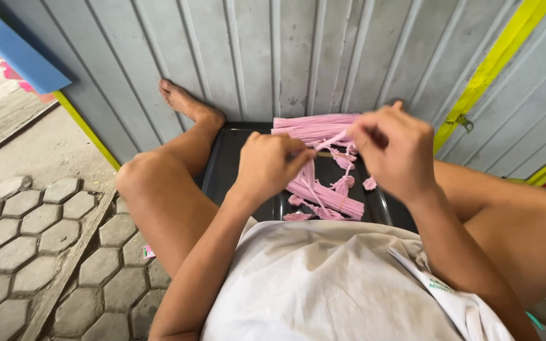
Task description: The person sits on the floor and uses a thin wooden stick to thread and tie pink plastic strips into small bundles. The person repeatedly picks up strips, wraps them around the stick, and secures them, placing finished bundles on a black tray.
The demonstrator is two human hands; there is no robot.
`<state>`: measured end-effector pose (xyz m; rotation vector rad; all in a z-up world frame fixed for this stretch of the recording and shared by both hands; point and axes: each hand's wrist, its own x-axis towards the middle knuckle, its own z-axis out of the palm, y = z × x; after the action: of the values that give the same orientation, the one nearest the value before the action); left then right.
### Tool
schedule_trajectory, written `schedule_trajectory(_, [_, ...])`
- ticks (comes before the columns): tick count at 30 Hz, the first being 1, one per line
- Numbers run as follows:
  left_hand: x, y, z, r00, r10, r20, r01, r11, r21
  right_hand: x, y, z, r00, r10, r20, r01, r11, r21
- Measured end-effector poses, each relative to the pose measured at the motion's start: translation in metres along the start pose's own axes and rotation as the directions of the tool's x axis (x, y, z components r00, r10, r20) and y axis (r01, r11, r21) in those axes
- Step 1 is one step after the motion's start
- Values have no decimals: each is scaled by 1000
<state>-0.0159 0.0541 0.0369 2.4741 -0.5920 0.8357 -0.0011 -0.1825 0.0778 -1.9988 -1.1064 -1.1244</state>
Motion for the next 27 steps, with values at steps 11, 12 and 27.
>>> schedule_trajectory(11, [-9, 35, -35, 987, -162, -5, 110, 694, -712, 19, 35, 32, 945, 207, 255, -296, 872, 390])
schedule_trajectory(12, [-16, 39, -42, 994, -108, -17, 72, 766, -638, 37, 23, 21, 968, 89, 236, -168, 924, 342])
schedule_trajectory(27, [42, 17, -56, 924, -374, 81, 329, 667, -669, 43, -2, -9, 978, 43, 206, -111, 937, 330])
